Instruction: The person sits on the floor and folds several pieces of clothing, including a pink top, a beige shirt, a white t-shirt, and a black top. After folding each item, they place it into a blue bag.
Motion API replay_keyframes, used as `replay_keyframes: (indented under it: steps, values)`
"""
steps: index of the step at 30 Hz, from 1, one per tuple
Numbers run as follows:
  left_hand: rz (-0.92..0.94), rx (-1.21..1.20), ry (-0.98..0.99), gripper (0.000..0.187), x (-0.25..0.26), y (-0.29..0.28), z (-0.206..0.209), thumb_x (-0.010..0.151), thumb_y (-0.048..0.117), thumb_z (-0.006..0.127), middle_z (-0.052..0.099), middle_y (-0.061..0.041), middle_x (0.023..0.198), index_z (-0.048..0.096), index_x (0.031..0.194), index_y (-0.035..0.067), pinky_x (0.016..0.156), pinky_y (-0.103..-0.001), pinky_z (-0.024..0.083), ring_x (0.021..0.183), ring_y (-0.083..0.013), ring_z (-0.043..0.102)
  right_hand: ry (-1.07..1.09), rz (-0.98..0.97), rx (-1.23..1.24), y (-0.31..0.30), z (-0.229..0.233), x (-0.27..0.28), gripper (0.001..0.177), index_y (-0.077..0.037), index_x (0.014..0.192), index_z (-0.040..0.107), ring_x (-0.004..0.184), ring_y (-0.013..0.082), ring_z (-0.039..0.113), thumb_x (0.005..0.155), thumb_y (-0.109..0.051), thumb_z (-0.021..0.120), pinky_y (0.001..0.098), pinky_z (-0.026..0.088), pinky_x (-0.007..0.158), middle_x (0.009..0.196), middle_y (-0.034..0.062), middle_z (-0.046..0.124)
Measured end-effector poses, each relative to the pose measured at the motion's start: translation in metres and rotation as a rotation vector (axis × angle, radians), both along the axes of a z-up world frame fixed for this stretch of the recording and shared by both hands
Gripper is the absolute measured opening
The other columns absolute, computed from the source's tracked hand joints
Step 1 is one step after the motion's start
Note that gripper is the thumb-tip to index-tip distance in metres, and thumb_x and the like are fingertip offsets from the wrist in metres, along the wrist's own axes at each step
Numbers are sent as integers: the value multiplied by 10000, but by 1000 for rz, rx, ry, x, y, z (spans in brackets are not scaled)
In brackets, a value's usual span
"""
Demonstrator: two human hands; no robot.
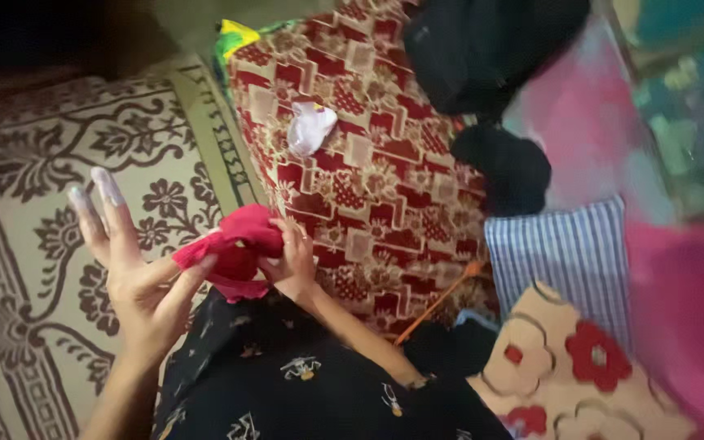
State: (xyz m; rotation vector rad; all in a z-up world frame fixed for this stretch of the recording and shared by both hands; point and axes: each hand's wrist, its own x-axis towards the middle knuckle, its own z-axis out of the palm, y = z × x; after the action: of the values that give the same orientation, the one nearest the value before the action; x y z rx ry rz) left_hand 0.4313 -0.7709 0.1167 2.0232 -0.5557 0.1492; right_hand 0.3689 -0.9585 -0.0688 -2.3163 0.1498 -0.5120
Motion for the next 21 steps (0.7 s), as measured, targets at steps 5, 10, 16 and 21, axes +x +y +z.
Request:
replay_keyframes:
  steps: [5,10,16,21]
  values:
    - [80,9,8,221,-39,-15,-7,888,239,787,93,-169,1789,808,1106,268,1347,-509,13,1658,-407,-71,-302,254,182,0,38,-22,840,-27,1398,397,1343,395,450,774,-430,791,514,339,1162,1414,220,463]
    - [203,48,-20,246,-74,-18,-8,859,251,799,117,-196,1753,820,1104,255,1350,-541,36,1643,-427,-51,-242,269,54,3,52,0,493,-98,1308,541,1317,311,583,962,-396,729,473,387,1160,1323,104,621]
    - [361,103,-65,245,-101,16,-3,880,234,795,92,-236,1746,819,1122,266,1336,-550,36,1629,-451,-55,-184,327,-49,-24,33,5,475,-90,1202,634,1099,277,680,817,-357,708,575,326,1155,1114,77,706]
    - [482,24,-21,231,-130,41,-12,899,251,792,110,-231,1752,802,1128,280,1336,-546,48,1639,-461,-40,-232,370,-89,-25,32,-9,179,-106,1123,661,1178,286,701,959,-175,642,564,393,1177,1171,91,749]
